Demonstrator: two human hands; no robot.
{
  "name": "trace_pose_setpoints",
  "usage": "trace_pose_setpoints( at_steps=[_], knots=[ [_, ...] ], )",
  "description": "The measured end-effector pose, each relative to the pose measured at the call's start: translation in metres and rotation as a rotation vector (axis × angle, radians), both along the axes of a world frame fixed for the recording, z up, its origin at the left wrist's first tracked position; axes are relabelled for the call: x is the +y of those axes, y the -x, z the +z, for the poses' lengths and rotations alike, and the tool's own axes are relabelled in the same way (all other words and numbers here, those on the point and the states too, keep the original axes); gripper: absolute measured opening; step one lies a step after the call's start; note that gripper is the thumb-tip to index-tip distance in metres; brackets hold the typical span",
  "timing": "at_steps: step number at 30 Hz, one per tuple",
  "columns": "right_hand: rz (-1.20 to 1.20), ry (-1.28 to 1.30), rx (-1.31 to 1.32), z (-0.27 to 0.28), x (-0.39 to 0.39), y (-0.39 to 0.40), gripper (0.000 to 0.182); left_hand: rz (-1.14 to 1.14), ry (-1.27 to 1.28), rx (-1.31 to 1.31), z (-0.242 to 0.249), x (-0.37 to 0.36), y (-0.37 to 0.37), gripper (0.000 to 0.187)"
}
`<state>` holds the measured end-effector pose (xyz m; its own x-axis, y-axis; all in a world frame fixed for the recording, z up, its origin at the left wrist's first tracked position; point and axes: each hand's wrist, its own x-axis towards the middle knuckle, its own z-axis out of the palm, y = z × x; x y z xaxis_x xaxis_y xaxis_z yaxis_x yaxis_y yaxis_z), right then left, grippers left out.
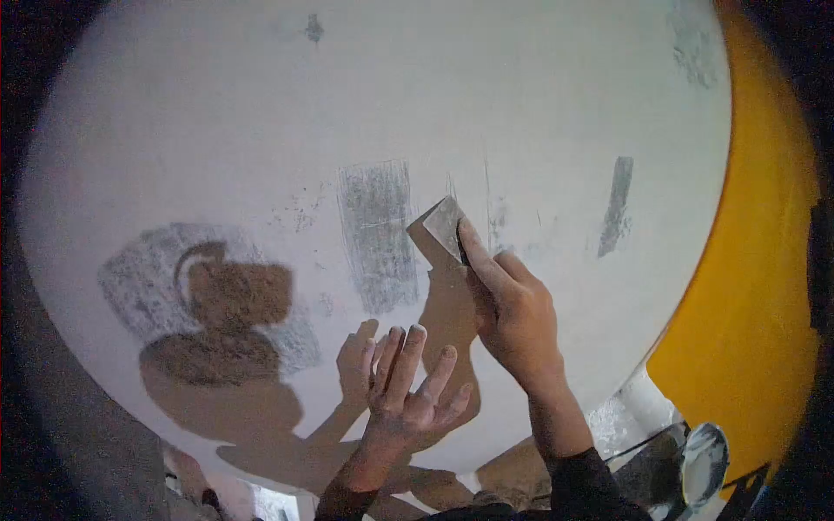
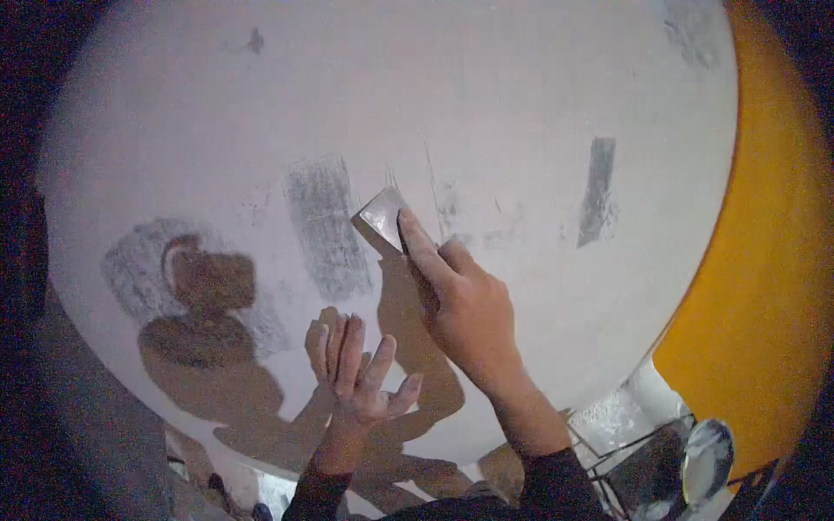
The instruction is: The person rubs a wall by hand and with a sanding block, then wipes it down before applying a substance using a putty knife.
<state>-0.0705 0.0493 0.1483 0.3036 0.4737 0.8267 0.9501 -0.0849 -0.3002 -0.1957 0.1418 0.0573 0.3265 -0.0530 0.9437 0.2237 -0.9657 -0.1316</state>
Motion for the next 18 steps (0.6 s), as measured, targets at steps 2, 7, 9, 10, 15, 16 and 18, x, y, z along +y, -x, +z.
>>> trace_pose_setpoints(
  at_steps=[2, 7, 9, 10, 15, 16, 18],
  knots=[
    [0.172, 0.001, 0.048, -0.006, 0.000, -0.006, 0.048, -0.079, 0.039, -0.040, 0.004, -0.003, -0.004, 0.046],
    [0.674, -0.175, 0.230, -0.055, 0.003, -0.010, 0.050, -0.333, 0.409, -0.138, 0.018, -0.034, -0.028, 0.045],
    [0.727, -0.163, 0.297, -0.070, 0.002, -0.012, 0.048, -0.482, 0.879, -0.152, 0.018, -0.051, -0.044, 0.046],
    [0.737, -0.182, 0.285, -0.079, 0.001, -0.015, 0.049, -0.462, 0.818, -0.172, 0.019, -0.055, -0.052, 0.044],
    [0.888, 0.072, 0.442, -0.101, -0.018, -0.051, 0.076, -0.333, 0.844, -0.116, 0.015, -0.070, -0.075, 0.038],
    [0.913, 0.088, 0.444, -0.103, -0.017, -0.053, 0.076, -0.259, 0.878, -0.089, 0.016, -0.074, -0.075, 0.036],
    [1.058, -0.087, 0.574, -0.107, -0.019, -0.057, 0.050, -0.162, 0.883, -0.155, 0.009, -0.080, -0.080, 0.033]
  ],
)
